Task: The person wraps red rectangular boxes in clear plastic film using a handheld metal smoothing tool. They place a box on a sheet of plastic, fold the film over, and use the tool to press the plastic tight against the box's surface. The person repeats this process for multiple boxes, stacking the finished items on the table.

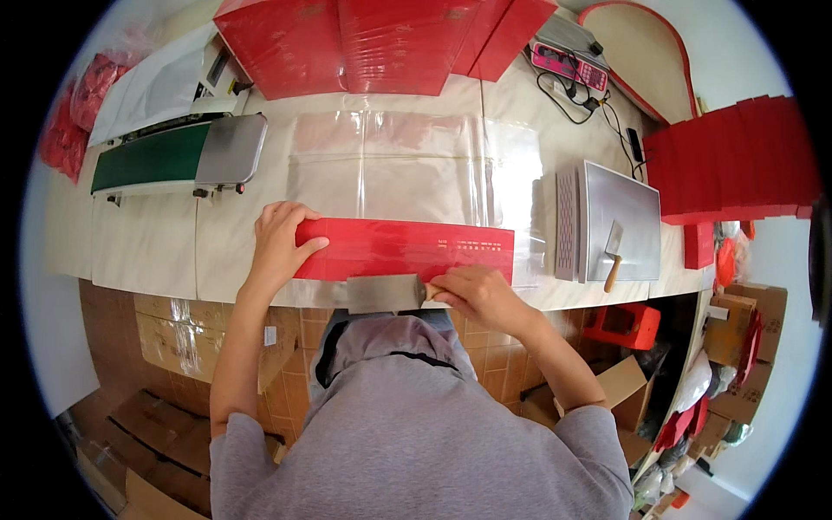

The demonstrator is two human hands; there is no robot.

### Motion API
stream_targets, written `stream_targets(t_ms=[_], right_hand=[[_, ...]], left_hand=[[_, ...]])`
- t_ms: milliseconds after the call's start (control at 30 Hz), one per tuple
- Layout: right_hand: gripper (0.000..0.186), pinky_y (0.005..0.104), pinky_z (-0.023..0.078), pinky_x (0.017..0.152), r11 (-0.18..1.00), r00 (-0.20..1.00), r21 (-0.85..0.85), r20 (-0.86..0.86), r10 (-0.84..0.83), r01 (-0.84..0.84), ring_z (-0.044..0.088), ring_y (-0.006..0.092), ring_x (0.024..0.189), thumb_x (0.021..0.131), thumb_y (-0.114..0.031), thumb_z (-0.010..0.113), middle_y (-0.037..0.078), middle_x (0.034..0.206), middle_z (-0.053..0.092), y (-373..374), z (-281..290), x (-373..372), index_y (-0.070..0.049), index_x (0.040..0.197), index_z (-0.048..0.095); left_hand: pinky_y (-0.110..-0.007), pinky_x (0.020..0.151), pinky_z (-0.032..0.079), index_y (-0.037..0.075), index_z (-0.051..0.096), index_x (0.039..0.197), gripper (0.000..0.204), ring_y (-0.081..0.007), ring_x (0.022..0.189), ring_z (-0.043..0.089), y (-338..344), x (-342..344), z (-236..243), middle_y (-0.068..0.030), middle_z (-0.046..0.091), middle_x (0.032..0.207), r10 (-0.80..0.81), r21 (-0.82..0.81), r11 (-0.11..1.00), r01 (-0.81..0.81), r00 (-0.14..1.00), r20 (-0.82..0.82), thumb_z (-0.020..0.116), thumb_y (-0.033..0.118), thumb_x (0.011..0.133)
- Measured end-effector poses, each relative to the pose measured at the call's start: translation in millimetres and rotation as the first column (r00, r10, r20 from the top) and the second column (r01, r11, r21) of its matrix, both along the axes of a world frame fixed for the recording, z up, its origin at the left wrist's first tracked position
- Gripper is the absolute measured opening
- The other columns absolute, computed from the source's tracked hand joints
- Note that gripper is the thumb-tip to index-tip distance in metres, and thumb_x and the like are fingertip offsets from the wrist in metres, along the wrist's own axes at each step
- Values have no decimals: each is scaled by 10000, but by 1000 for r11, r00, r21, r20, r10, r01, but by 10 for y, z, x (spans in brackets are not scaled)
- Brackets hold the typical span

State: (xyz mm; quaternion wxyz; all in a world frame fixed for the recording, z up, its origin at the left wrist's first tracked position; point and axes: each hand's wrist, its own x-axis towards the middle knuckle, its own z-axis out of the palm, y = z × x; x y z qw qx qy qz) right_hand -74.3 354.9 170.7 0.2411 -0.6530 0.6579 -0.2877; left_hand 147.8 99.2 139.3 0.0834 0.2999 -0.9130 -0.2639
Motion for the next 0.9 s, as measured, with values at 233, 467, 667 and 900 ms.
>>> stream_targets(t_ms=[233,467,667,900], right_hand=[[211,371,507,599,997,978,54,-202,-44,56,646,276,737,864,-194,669,92,848,661,-128,10,54,-39,1007,663],[192,388,504,541,995,966,37,-245,-80,92,648,287,690,873,-221,664,86,833,674,-237,-9,-27,-74,995,667],[211,388,523,594,983,957,122,-272,-103,140,654,313,725,885,-206,652,106,875,686,-324,41,-71,-54,1030,675],[169,395,504,542,984,948,-17,-265,-177,179,638,302,660,890,-215,639,94,798,666,-400,-16,-128,-74,981,662]], left_hand=[[-436,1023,297,110,630,1035,359,-286,1186,431,11,32,-48,-54,580,1137,16,42,999,-14,999,-48,775,222,725],[-431,1023,292,116,633,1033,347,-280,1188,426,12,45,-49,-53,575,1143,24,45,999,-21,998,-62,767,237,736],[-435,1018,295,120,633,1033,344,-280,1180,429,5,54,-98,-50,574,1133,17,34,999,-14,996,-90,764,236,737],[-438,1016,309,113,624,1051,363,-292,1179,441,16,56,-76,-56,578,1133,5,24,1000,-3,996,-86,759,212,729]])
